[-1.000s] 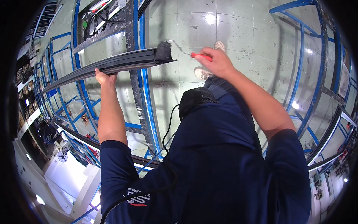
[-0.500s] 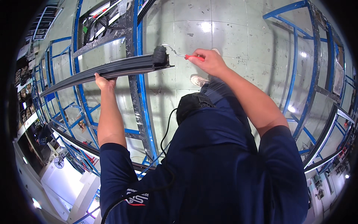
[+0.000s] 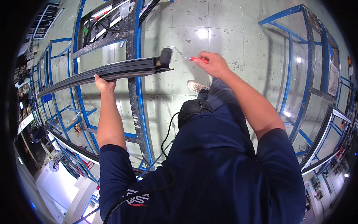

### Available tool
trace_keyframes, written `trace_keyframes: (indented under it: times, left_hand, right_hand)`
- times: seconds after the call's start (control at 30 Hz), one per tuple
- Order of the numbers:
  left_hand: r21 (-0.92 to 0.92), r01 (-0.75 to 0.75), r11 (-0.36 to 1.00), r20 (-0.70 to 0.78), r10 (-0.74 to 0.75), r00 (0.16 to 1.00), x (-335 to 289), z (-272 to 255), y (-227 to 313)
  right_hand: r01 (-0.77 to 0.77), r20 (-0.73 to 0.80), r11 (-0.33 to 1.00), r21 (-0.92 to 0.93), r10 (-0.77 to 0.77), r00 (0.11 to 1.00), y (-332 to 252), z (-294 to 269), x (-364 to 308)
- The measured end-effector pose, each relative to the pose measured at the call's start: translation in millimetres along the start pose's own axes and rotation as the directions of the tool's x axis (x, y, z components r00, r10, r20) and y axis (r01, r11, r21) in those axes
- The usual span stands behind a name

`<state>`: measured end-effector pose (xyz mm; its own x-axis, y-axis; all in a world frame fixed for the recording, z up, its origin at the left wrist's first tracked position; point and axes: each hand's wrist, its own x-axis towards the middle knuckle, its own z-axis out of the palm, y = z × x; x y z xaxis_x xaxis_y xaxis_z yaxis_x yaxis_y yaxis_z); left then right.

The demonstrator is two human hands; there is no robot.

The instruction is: The person uses a small roller to apply a dark adhesive to the end of a long aluminum window frame. They repeatedly load the roller from a wooden board and apply the substance to the frame's interior channel, then place the frame onto a metal jig. The person repeats this process with multiple frames.

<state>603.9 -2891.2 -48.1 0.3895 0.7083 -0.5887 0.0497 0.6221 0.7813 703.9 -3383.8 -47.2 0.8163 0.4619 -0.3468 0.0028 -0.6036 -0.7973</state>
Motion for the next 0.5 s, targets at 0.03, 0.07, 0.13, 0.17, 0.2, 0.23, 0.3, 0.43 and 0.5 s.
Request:
trace_keyframes:
  times: [0.03, 0.07, 0.13, 0.17, 0.2, 0.23, 0.3, 0.43, 0.5]
  left_hand:
    - [0.000, 0.003, 1.000, -0.009, -0.003, 1.000, -1, -1, 0]
    - [-0.010, -0.004, 1.000, 0.003, 0.004, 1.000, 1, -2, 0]
    - [-0.027, -0.014, 1.000, 0.018, 0.015, 1.000, 6, -6, -2]
    - [-0.029, -0.013, 1.000, 0.017, 0.013, 1.000, 6, -10, -5]
    - [-0.029, -0.016, 0.999, 0.023, 0.016, 1.000, 6, -8, -4]
    - [-0.029, -0.019, 0.999, 0.028, 0.020, 0.999, 4, -6, -4]
    - [-0.017, -0.028, 0.999, 0.012, 0.028, 1.000, 1, -4, -3]
    - [-0.025, -0.025, 0.999, 0.009, 0.025, 1.000, 1, -3, -3]
    - [-0.033, -0.029, 0.999, 0.011, 0.030, 1.000, 3, -5, -4]
  right_hand:
    - [0.009, -0.012, 0.999, -0.044, -0.009, 1.000, 8, -6, -2]
    - [-0.012, -0.018, 0.999, -0.046, 0.011, 1.000, 13, -10, -4]
    - [-0.057, -0.024, 0.997, -0.048, 0.056, 0.998, 17, -15, -12]
    - [-0.046, -0.027, 0.997, -0.065, 0.044, 0.999, 16, -15, -12]
    - [-0.032, -0.037, 0.997, -0.076, 0.029, 0.999, 9, -15, -9]
    - [-0.017, -0.047, 0.996, -0.088, 0.013, 0.999, 1, -15, -5]
    - [0.033, -0.025, 0.994, -0.103, -0.036, 0.999, -20, -15, 4]
    - [0.134, -0.024, 0.976, -0.169, -0.140, 0.990, -28, -13, 14]
    - [0.118, -0.038, 0.972, -0.203, -0.128, 0.991, -11, -21, 10]
